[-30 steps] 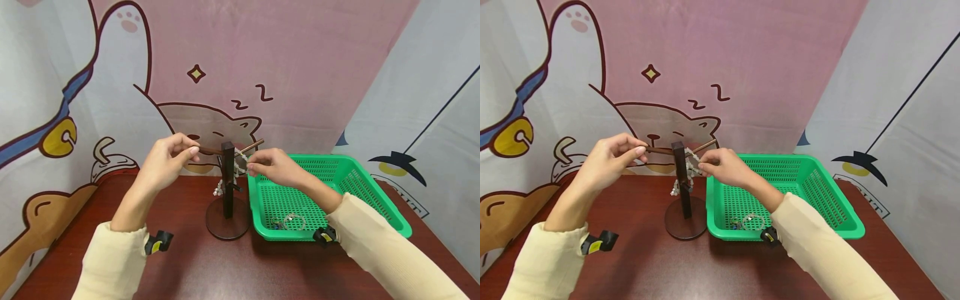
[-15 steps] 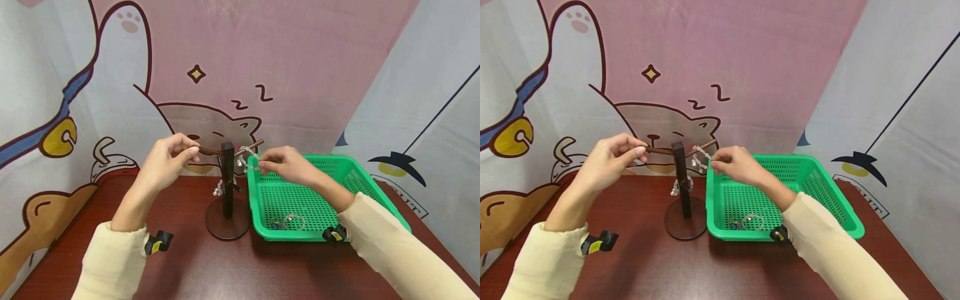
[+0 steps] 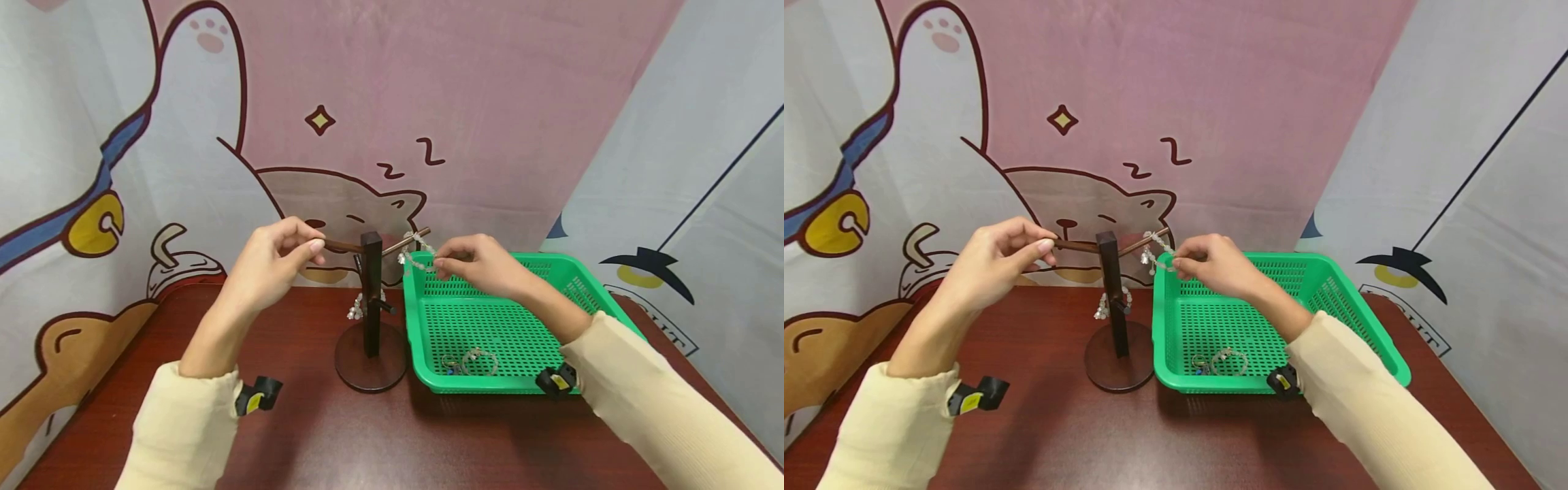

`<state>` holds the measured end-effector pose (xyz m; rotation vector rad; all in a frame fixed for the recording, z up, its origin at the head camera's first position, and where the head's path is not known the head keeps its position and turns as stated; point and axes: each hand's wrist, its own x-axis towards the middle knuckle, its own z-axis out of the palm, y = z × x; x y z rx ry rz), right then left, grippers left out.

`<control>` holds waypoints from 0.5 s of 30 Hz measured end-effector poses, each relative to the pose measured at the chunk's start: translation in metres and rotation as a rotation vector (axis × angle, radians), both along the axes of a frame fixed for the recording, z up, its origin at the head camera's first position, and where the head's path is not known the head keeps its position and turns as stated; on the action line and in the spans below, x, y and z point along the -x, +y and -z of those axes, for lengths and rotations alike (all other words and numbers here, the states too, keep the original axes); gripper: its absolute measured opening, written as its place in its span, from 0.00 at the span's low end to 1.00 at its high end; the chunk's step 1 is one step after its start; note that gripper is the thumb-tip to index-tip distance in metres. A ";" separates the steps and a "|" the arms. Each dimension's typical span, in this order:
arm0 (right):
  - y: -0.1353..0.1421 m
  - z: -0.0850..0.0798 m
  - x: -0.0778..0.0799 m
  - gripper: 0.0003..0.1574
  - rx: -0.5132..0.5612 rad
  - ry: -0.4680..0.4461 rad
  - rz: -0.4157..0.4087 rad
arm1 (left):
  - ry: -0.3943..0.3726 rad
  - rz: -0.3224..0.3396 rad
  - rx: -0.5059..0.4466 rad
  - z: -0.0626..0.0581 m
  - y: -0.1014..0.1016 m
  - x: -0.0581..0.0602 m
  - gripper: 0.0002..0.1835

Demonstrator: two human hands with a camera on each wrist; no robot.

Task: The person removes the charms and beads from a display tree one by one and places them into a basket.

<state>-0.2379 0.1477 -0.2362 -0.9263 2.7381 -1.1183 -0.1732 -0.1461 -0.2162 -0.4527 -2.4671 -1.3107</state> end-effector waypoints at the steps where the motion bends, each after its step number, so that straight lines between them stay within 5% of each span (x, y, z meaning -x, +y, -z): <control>1: 0.000 0.000 0.000 0.09 0.000 0.002 0.002 | -0.001 0.000 0.001 0.000 0.000 0.000 0.06; 15: 0.009 -0.005 0.001 0.09 0.013 0.001 0.035 | -0.003 -0.007 0.010 0.000 0.000 0.000 0.06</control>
